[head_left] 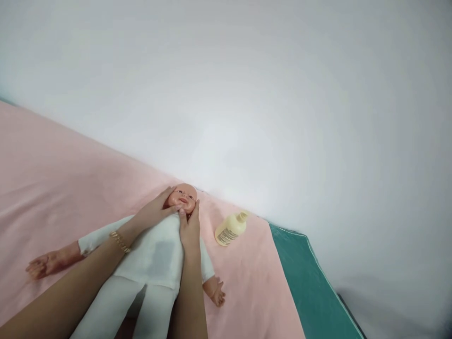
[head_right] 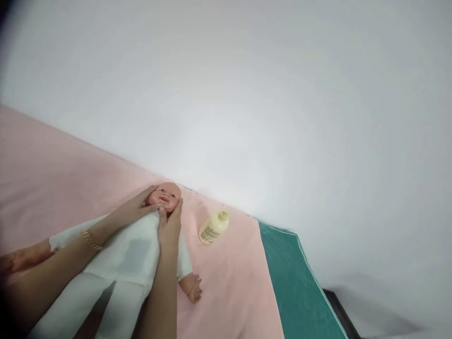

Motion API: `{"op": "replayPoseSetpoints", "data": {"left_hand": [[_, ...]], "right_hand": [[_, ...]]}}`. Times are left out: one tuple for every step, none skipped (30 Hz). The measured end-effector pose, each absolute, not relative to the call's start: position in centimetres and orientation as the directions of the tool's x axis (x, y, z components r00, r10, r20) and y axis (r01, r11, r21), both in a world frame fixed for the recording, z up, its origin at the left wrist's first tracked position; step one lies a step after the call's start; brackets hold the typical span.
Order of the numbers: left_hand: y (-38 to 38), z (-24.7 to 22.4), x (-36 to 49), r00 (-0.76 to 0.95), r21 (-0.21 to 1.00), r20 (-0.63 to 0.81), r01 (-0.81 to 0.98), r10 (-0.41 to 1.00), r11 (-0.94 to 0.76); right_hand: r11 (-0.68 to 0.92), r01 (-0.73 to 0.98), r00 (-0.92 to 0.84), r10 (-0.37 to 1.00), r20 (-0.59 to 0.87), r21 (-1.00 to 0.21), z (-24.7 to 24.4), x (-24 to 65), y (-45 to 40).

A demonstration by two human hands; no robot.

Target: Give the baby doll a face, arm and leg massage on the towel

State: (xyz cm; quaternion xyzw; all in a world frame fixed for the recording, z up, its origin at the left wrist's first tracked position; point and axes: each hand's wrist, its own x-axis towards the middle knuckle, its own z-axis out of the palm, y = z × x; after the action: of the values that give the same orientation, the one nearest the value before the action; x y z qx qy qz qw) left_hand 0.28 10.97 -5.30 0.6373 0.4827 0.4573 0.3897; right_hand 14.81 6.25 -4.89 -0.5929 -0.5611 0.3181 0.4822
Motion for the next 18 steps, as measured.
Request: {"op": "replayPoseSetpoints", "data": {"left_hand": [[11.2,-5.6,0.3,0.125,0.948,0.204,0.221,0.971,-0.228],[11.4,-5.8,0.2,0.119,0.956,0.200,0.194,0.972,-0.221],[11.5,-6.0,0.2,0.104,0.961,0.196,0.176,0.975,-0.213],[11.5,-6.1,0.2,0.090,0.963,0.193,0.171,0.977,-0.206],[11.5,-6.1,0.1,0.084,0.965,0.184,0.173,0.979,-0.196],[11.5,-6.0,0.1,0.073,0.967,0.169,0.179,0.983,-0.180],[11.3,-5.8,0.1,0.059,0.968,0.153,0.191,0.986,-0.162],[11.1,-5.5,0.0,0.047,0.968,0.136,0.207,0.990,-0.142],[10.9,-5.1,0.0,0.034,0.966,0.119,0.227,0.992,-0.124],[10.7,-4.7,0.0,0.033,0.961,0.111,0.252,0.993,-0.115],[10.5,-4.3,-0.1,0.043,0.956,0.108,0.271,0.993,-0.115],[10.3,-3.9,-0.1,0.051,0.950,0.110,0.288,0.993,-0.120],[10.2,-3.7,-0.2,0.057,0.946,0.107,0.301,0.993,-0.120],[10.1,-3.6,-0.3,0.058,0.943,0.102,0.313,0.993,-0.115],[10.2,-3.6,-0.3,0.059,0.939,0.097,0.325,0.994,-0.111],[10.3,-3.7,-0.4,0.061,0.935,0.095,0.338,0.994,-0.110],[10.4,-3.9,-0.4,0.063,0.930,0.100,0.348,0.993,-0.116],[10.6,-4.2,-0.5,0.067,0.925,0.106,0.358,0.992,-0.124]], "right_hand": [[0.106,0.352,0.174,0.969,0.176,-0.930,-5.2,14.8,6.6],[0.111,0.343,0.182,0.966,0.182,-0.933,-5.4,14.8,6.9],[0.111,0.333,0.191,0.965,0.182,-0.936,-5.7,14.9,7.3],[0.108,0.325,0.203,0.963,0.180,-0.939,-5.9,15.0,7.6],[0.105,0.320,0.214,0.960,0.180,-0.941,-6.0,15.1,7.8],[0.102,0.317,0.220,0.959,0.177,-0.943,-6.2,15.2,8.0],[0.099,0.313,0.219,0.960,0.174,-0.944,-6.2,15.3,8.1],[0.097,0.308,0.215,0.962,0.169,-0.947,-6.2,15.5,8.2],[0.094,0.302,0.209,0.964,0.162,-0.949,-6.2,15.6,8.2],[0.091,0.297,0.199,0.968,0.155,-0.950,-6.1,15.7,8.1],[0.090,0.293,0.188,0.971,0.150,-0.952,-6.0,15.7,8.1],[0.094,0.289,0.181,0.972,0.150,-0.953,-5.9,15.7,8.0],[0.097,0.286,0.175,0.973,0.151,-0.953,-5.8,15.7,7.9],[0.097,0.284,0.168,0.975,0.149,-0.954,-5.7,15.7,7.9],[0.094,0.285,0.163,0.976,0.145,-0.954,-5.6,15.7,7.8],[0.090,0.288,0.162,0.977,0.142,-0.953,-5.5,15.6,7.7],[0.089,0.294,0.163,0.976,0.142,-0.952,-5.5,15.6,7.6],[0.091,0.300,0.166,0.975,0.145,-0.950,-5.4,15.6,7.6]]}}
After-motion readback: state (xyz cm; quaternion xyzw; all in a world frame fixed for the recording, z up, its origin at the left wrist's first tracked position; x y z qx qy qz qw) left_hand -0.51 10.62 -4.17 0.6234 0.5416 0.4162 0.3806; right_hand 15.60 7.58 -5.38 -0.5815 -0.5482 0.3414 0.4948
